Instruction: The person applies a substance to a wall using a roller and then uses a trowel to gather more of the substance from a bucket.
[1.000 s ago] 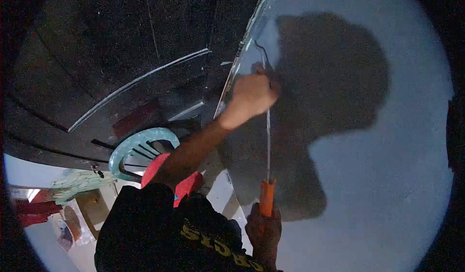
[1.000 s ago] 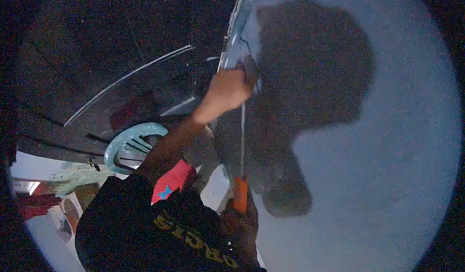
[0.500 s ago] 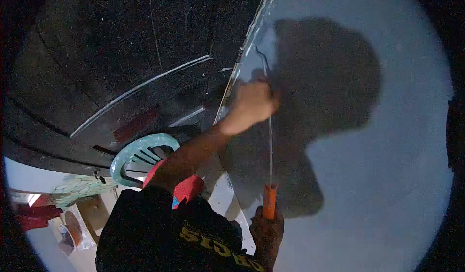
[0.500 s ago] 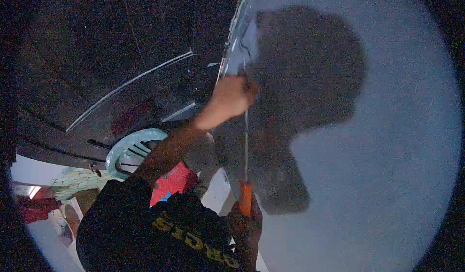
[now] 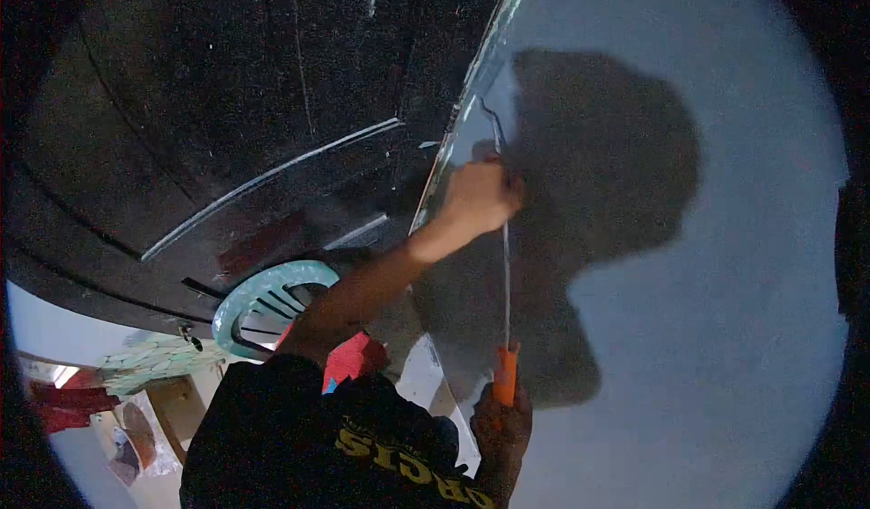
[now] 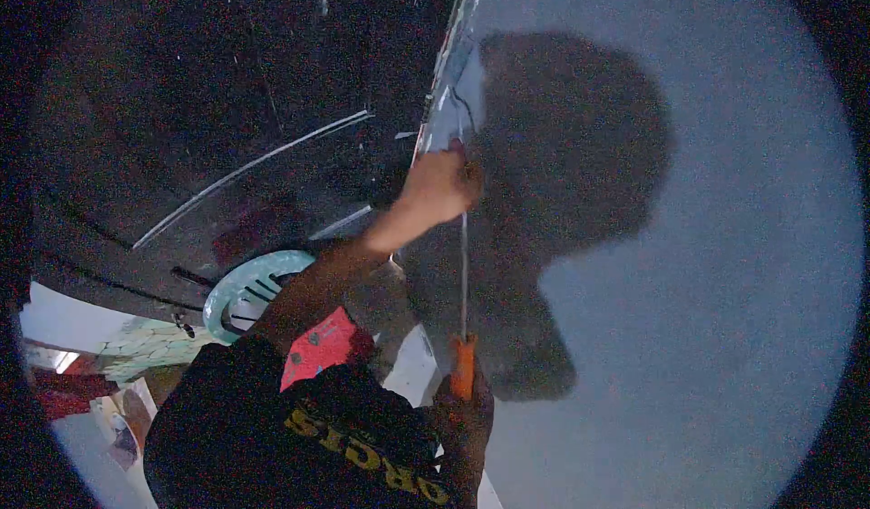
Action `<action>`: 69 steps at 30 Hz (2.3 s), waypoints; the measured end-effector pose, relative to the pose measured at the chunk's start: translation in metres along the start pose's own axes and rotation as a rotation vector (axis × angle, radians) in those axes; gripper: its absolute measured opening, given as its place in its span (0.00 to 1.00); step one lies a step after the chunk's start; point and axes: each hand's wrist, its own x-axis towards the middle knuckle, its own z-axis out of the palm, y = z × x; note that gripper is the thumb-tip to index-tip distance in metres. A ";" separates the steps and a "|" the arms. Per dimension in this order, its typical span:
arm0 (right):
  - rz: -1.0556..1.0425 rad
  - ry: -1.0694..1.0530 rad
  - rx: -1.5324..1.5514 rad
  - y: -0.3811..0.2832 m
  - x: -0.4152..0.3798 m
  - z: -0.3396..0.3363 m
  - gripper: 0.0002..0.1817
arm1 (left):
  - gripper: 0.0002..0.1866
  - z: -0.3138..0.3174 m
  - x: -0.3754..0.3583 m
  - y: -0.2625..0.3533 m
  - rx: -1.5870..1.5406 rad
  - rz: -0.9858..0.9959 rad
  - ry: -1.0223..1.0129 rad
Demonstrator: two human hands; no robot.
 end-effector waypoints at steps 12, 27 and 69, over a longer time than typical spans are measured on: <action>0.063 0.011 0.220 0.015 0.019 -0.023 0.25 | 0.18 0.016 -0.009 0.007 0.078 0.055 -0.043; -0.013 0.021 0.118 0.013 -0.005 -0.031 0.31 | 0.18 0.013 -0.023 0.014 -0.110 0.018 0.069; -0.249 -0.187 -0.642 0.005 -0.011 -0.109 0.34 | 0.21 0.045 -0.062 0.056 -0.014 -0.171 -0.059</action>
